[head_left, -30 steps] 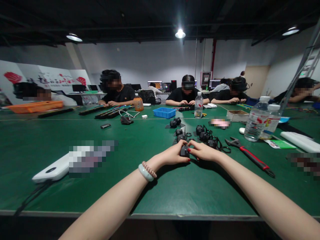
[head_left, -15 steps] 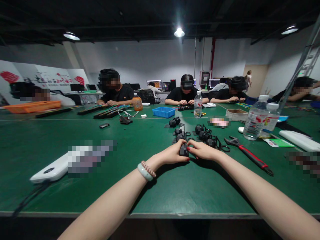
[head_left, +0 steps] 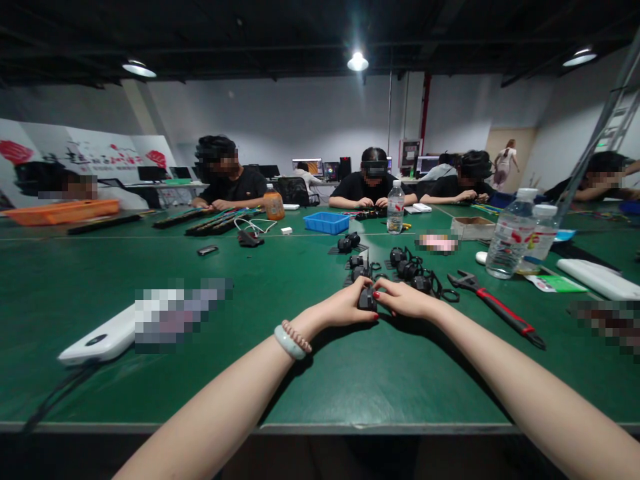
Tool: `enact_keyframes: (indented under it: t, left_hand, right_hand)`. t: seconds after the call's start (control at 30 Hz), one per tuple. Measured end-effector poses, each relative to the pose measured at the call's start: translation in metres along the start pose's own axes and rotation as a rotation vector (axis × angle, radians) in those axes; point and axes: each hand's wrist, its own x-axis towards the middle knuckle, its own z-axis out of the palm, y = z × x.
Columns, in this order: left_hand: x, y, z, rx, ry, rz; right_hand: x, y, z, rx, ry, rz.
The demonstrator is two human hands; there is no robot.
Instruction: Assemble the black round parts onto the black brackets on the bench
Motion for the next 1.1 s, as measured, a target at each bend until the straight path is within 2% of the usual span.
enact_keyframes:
  t: [0.27, 0.8, 1.1]
  left_hand:
    - [-0.0001, 0.0009, -0.0005, -0.002, 0.000, -0.011]
    - [-0.0009, 0.0046, -0.0023, 0.006, -0.002, -0.006]
    - [-0.0006, 0.0043, -0.0015, -0.019, 0.005, -0.005]
  right_hand:
    - [-0.0024, -0.0032, -0.0015, 0.016, 0.004, 0.016]
    - [-0.0060, -0.0015, -0.0035, -0.062, -0.040, -0.119]
    - [-0.0061, -0.0016, -0.0033, -0.078, -0.048, -0.117]
